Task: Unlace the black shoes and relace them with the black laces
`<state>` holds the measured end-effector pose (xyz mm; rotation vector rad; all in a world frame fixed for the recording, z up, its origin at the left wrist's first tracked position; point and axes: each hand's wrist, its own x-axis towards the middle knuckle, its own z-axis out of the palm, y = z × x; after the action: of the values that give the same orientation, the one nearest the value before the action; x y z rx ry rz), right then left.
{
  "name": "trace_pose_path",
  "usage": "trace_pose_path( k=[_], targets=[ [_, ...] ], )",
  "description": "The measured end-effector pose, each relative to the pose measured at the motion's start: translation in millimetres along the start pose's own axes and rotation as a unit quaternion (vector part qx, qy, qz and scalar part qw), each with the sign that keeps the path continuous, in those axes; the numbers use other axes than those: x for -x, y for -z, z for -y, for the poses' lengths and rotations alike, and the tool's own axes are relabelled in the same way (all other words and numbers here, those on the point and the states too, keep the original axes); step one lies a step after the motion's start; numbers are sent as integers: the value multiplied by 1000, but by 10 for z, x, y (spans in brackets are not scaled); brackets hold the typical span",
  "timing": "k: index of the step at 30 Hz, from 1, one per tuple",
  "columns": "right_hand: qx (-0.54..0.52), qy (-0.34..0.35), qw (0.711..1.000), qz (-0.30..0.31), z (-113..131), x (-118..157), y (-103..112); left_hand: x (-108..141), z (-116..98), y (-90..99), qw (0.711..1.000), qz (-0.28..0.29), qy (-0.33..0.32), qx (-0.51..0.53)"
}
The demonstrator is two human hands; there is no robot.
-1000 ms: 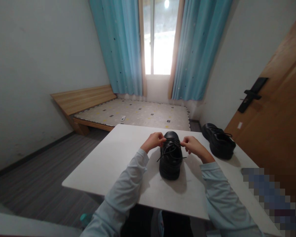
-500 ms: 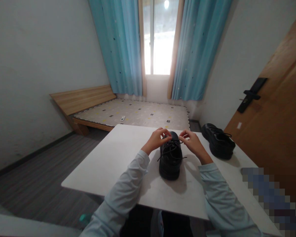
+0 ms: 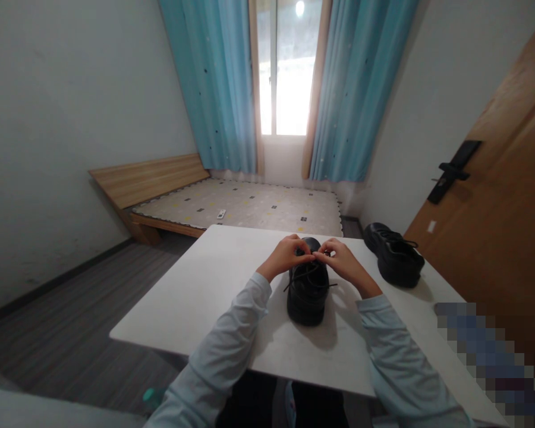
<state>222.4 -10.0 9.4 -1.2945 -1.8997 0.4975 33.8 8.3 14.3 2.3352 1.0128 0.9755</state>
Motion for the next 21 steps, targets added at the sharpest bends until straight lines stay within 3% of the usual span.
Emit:
trace_pose_path(
  k=[12,17,21],
  targets=[
    [0,27,1000,-2,-37,-9,17,3,-21,19,1000,7,3,10],
    [-2,16,1000,-12,-69,-9,55,7,50,43,999,23,16,27],
    [-25,-19,999,15,-58,0,121,21,115,73,996,54,48,44]
  ],
)
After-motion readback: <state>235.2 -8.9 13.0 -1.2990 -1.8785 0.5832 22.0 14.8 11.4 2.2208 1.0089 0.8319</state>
